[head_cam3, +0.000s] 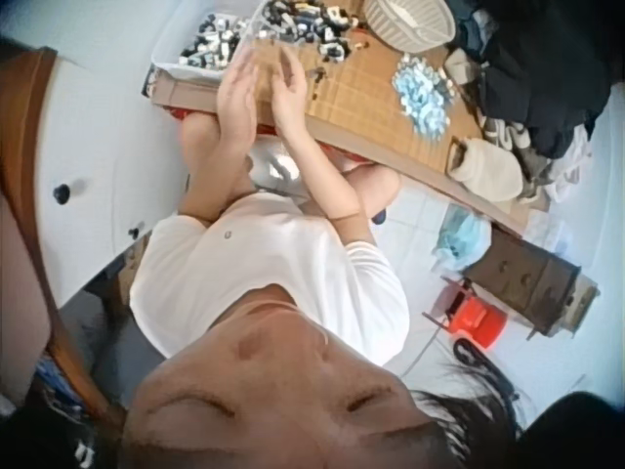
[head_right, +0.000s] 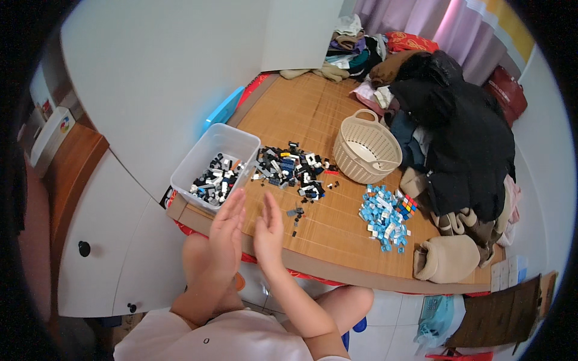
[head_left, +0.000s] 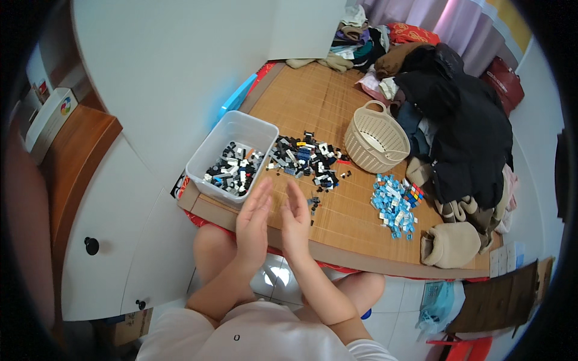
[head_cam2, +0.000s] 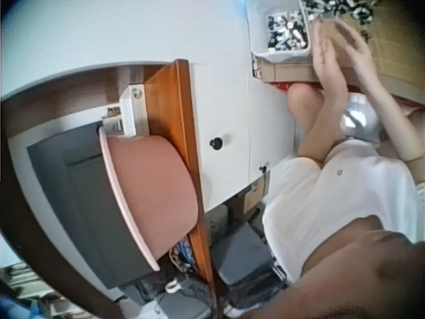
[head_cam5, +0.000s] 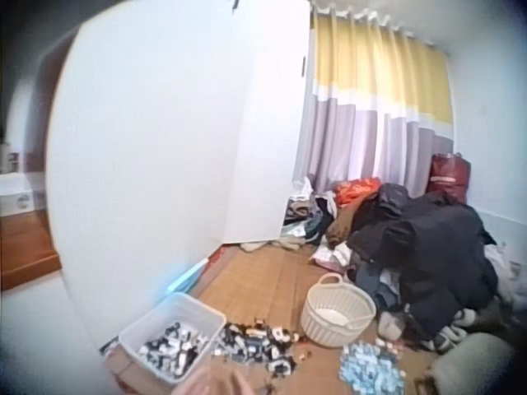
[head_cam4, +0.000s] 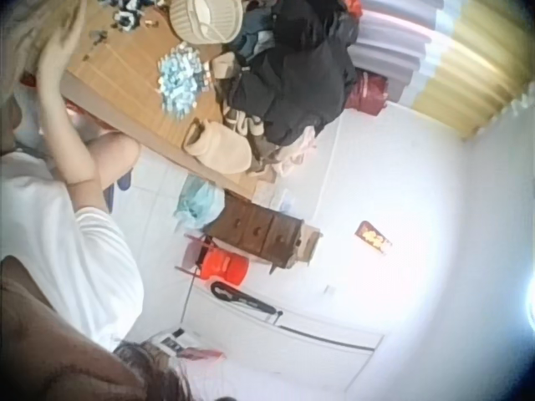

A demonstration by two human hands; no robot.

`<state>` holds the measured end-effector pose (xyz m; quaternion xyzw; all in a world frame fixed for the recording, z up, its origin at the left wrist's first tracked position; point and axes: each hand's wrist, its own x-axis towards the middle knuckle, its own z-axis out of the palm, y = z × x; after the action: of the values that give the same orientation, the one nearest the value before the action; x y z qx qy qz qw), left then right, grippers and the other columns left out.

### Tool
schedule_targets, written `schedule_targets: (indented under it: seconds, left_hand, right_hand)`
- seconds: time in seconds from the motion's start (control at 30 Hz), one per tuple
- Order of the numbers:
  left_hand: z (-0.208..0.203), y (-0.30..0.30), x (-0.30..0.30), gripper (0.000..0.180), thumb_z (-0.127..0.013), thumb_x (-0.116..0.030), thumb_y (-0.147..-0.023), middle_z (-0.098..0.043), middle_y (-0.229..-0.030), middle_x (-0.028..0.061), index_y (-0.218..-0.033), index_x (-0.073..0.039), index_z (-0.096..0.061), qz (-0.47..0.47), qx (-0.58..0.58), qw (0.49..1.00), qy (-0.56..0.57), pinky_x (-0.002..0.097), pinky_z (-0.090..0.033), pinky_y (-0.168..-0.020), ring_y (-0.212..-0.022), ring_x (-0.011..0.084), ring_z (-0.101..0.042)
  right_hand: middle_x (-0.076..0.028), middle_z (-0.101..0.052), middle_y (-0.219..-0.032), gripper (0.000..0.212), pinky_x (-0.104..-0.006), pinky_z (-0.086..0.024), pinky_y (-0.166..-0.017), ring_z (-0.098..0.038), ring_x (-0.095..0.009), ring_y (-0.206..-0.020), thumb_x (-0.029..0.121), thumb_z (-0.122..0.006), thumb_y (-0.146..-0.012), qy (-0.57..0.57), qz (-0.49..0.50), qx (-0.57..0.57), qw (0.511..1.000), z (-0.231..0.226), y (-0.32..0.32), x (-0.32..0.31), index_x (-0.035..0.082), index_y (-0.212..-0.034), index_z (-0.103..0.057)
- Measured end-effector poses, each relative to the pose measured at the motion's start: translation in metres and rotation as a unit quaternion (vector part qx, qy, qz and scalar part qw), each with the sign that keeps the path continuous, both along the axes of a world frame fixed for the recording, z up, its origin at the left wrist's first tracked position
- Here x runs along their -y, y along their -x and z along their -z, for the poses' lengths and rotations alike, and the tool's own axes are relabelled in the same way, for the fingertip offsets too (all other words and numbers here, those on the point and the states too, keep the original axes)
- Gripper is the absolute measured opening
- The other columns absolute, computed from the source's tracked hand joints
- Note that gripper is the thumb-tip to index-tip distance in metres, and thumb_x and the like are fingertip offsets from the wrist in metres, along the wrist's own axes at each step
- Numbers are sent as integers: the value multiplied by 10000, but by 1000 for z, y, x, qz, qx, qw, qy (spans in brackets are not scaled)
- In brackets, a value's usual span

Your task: The person sits cross-legged on a mat and assembles small plastic building blocks by hand. They pick up individual pieces from a pile on the mat and connect them to a growing structure, occasionally adjusting the orientation of the assembly.

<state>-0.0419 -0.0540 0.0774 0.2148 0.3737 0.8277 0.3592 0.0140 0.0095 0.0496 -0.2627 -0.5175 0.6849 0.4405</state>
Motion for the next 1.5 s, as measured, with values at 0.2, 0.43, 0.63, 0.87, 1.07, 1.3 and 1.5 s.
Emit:
schedule_targets:
  seconds: [0.2, 0.43, 0.63, 0.87, 1.07, 1.3, 1.5]
  left_hand:
    - [56, -17, -45, 477, -365, -5, -849, -309, -1391, 143, -1324, 30, -321, 104, -21, 988, 112, 303, -195, -1063, -1315, 209, -249]
    - [91, -17, -74, 491, -380, -49, -851, -327, -1381, 134, -1332, 20, -310, 130, -61, 972, 185, 320, -196, -1059, -1312, 214, -256]
    - [102, -15, -82, 479, -376, -16, -832, -381, -1344, 140, -1308, 28, -352, 134, -109, 964, 200, 300, -246, -1035, -1278, 216, -321]
    - [104, -21, -92, 468, -378, 12, -823, -419, -1309, 141, -1290, 33, -379, 166, -189, 941, 228, 289, -276, -1016, -1232, 202, -372]
    - [106, -23, -94, 450, -361, 19, -830, -434, -1291, 132, -1278, 21, -402, 202, -213, 925, 240, 287, -290, -1008, -1216, 201, -379]
    - [81, -36, -90, 478, -361, 21, -802, -432, -1287, 165, -1279, 42, -387, 199, -35, 957, 209, 300, -311, -993, -1204, 220, -400]
    - [94, -35, -89, 500, -372, 25, -790, -409, -1313, 144, -1290, 46, -363, 192, -29, 960, 202, 306, -273, -1019, -1266, 219, -326]
  right_hand:
    - [-170, -297, -1382, 541, -344, -191, -1071, -262, -243, -1303, -81, -348, -792, 49, 129, 61, 989, 62, -60, -30, -26, -1327, -285]
    - [-194, -293, -1381, 568, -326, -204, -1060, -259, -260, -1303, -74, -374, -771, 62, 139, 98, 984, 73, -78, -53, -37, -1329, -274]
    - [-185, -306, -1371, 579, -322, -199, -1062, -269, -268, -1293, -81, -390, -745, -12, 133, 172, 976, 95, -65, -68, -35, -1315, -300]
    - [-214, -364, -1313, 553, -347, -245, -1040, -336, -314, -1243, -74, -389, -732, -86, 158, 226, 957, 95, -53, -64, -44, -1282, -344]
    - [-175, -351, -1335, 602, -321, -239, -1039, -328, -254, -1252, -113, -346, -730, 37, 131, 129, 982, 80, -42, -54, -16, -1322, -298]
    - [-179, -308, -1362, 635, -317, -224, -1051, -296, -237, -1275, -135, -338, -726, 121, 118, -6, 986, 65, -47, -49, -31, -1344, -235]
    - [-164, -352, -1334, 586, -307, -232, -1043, -334, -230, -1248, -131, -330, -744, 130, 132, 11, 983, 65, -46, -49, -25, -1319, -294]
